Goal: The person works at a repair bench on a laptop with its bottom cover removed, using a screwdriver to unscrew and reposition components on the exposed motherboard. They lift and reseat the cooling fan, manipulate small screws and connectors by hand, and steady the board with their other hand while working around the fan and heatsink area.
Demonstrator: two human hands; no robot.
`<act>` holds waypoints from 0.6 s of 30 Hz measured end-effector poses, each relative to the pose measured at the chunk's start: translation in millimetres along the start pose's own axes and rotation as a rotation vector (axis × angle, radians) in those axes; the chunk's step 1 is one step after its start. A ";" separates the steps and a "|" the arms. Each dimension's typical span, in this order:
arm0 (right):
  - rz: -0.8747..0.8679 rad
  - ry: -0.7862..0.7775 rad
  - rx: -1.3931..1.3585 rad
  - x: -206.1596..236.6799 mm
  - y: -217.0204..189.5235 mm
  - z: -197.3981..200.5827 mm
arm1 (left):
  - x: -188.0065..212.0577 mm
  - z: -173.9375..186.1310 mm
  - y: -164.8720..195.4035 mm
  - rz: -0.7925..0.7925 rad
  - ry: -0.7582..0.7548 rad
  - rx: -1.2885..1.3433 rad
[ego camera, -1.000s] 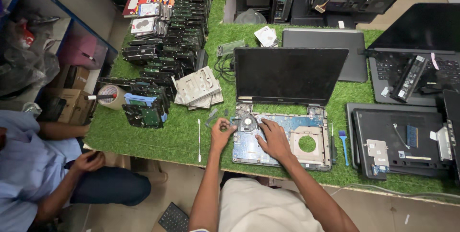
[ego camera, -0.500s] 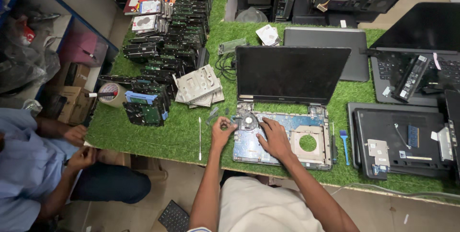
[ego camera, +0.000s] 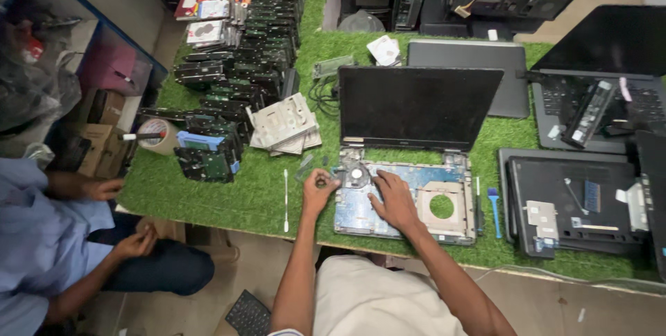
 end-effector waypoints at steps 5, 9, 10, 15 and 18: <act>0.005 0.002 0.012 -0.8 -0.3 3.2 | -2.0 -2.7 -2.3 -0.029 0.007 -0.027; 0.001 -0.010 0.011 -1.0 -2.8 2.7 | -1.3 -1.6 -7.3 0.010 0.000 0.011; 0.000 -0.006 0.009 -0.7 -2.8 3.0 | -1.1 -1.6 -7.3 0.009 0.002 0.012; -0.014 -0.024 0.019 0.9 1.3 -0.1 | -1.0 -1.2 -8.5 0.017 0.011 -0.044; -0.021 -0.028 0.014 -0.4 -0.4 1.6 | -0.4 -0.5 -9.8 0.030 0.011 -0.029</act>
Point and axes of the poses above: each hand's wrist, its own x-axis away from the middle knuckle, its own z-axis out of the back of the hand, y = z × x, the point moved 10 cm from there along -x, towards the middle knuckle, and after that the axes turned 6 degrees about y, right-handed, at the moved point
